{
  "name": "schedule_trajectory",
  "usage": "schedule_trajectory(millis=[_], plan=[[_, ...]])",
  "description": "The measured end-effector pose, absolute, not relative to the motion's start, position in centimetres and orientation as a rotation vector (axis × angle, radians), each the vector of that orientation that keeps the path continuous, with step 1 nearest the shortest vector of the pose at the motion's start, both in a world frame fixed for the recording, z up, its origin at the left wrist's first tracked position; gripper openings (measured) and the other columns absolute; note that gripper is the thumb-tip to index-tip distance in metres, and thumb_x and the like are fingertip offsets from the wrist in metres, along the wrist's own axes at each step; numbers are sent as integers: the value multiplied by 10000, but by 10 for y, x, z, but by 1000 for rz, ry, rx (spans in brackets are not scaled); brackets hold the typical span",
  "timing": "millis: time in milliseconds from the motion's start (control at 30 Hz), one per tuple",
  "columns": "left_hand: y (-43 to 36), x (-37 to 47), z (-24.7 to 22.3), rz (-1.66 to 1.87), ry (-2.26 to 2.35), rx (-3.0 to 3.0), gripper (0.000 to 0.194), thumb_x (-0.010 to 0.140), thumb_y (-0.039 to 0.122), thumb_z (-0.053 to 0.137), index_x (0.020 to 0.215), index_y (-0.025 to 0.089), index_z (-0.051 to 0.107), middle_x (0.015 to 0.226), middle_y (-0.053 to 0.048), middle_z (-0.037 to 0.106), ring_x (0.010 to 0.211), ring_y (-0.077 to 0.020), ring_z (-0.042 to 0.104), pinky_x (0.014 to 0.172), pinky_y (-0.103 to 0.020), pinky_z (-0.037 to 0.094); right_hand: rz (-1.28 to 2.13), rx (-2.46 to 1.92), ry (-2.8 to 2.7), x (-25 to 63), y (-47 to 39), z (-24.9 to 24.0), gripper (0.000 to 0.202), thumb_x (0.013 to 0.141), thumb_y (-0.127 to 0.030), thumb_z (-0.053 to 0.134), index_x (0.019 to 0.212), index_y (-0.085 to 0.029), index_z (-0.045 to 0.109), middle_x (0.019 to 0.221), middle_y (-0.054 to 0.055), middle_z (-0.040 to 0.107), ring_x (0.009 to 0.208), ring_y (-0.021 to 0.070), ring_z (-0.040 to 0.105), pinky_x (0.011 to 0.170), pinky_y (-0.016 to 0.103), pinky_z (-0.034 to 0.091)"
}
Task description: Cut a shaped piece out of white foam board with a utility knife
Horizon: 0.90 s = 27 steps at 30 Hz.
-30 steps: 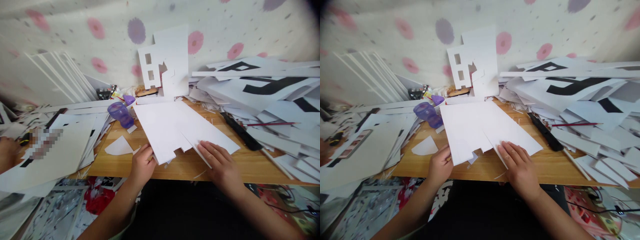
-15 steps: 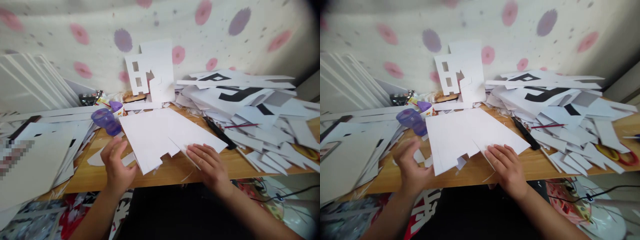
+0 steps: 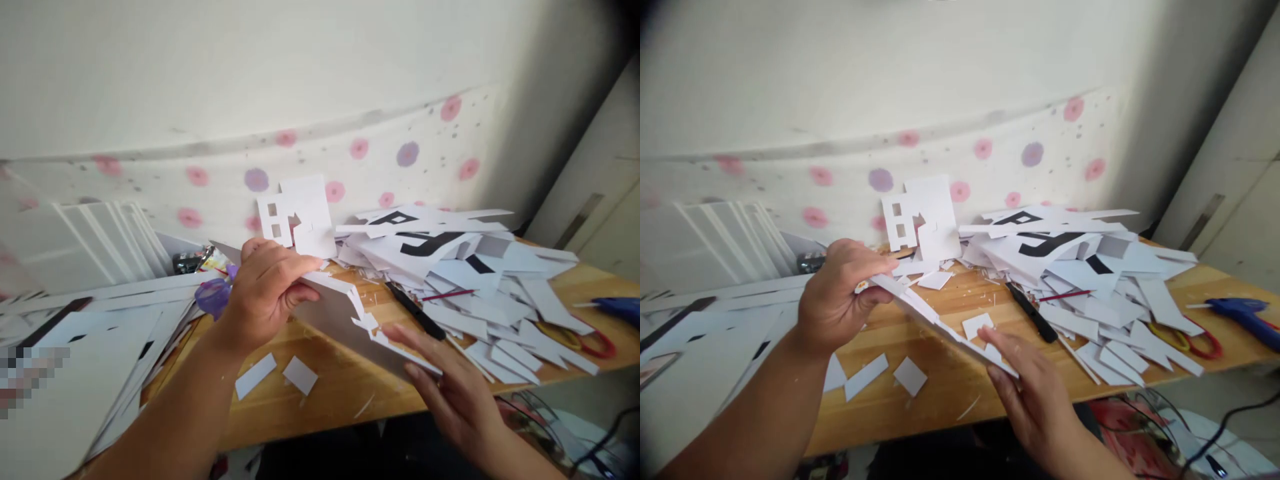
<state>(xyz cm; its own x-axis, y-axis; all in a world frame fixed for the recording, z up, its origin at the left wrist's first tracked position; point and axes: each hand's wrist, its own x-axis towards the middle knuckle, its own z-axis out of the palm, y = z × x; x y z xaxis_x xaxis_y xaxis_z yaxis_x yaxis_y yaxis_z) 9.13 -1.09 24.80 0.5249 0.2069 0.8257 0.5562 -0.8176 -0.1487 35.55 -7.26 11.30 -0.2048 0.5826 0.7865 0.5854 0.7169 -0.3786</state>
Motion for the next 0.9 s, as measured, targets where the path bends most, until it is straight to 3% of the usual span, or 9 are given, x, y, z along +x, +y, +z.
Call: schedule_trajectory(millis=[167,267,367,467,533,633,767,900], plan=[[-9,122,273,-1018,-670,-2326,269,1007,343,408,1019,220,647,722,-4,660,689,-170,598,719,-340,393,346,-1012,-1855,367,-91,111,411,941,-317,553,1352,-313,558,1262,51,670,1085,203,682,847,265,590],[-1,131,272,-849,-812,-2368,366,1014,393,353,923,210,657,685,-4,633,657,-173,571,686,-328,377,624,-992,-1803,362,-84,96,360,945,-401,528,1268,-287,640,1226,81,688,1070,237,689,817,311,601],[17,128,254,-618,-1155,-2489,371,998,409,357,870,224,652,748,-16,665,721,-201,591,707,-337,385,780,-887,-1778,366,-61,74,416,962,-467,460,1295,-270,614,1220,96,692,1039,245,699,814,360,598],[41,112,221,-469,-1480,-2522,317,981,351,379,882,229,655,842,-30,698,815,-224,621,723,-338,410,541,-1066,-1703,388,-25,49,413,970,-433,444,1297,-225,588,1037,91,753,922,228,720,767,362,595],[57,99,194,-426,-1621,-2507,325,983,340,375,864,227,655,826,-29,704,781,-212,625,694,-325,425,87,-1342,-1673,406,-1,31,361,911,-437,541,1140,-189,670,1007,114,744,923,267,703,768,405,581],[77,84,157,-363,-1784,-2489,312,990,357,406,874,210,655,820,-24,694,756,-182,624,726,-331,467,-295,-1556,-1894,426,24,10,368,889,-416,550,1109,-148,673,1064,146,712,971,305,668,853,475,535],[91,83,127,-318,-1853,-2512,287,964,408,501,985,166,653,967,-56,685,909,-202,643,883,-434,478,-459,-1696,-2057,431,34,-4,382,861,-353,577,1163,-128,638,1072,162,696,933,306,651,808,451,524],[92,88,127,-352,-1786,-2615,333,925,429,527,1166,223,630,1172,-95,665,1118,-292,595,984,-492,391,-457,-1790,-2016,430,35,-2,372,845,-223,534,1189,-126,634,962,149,709,844,302,662,758,443,531]])
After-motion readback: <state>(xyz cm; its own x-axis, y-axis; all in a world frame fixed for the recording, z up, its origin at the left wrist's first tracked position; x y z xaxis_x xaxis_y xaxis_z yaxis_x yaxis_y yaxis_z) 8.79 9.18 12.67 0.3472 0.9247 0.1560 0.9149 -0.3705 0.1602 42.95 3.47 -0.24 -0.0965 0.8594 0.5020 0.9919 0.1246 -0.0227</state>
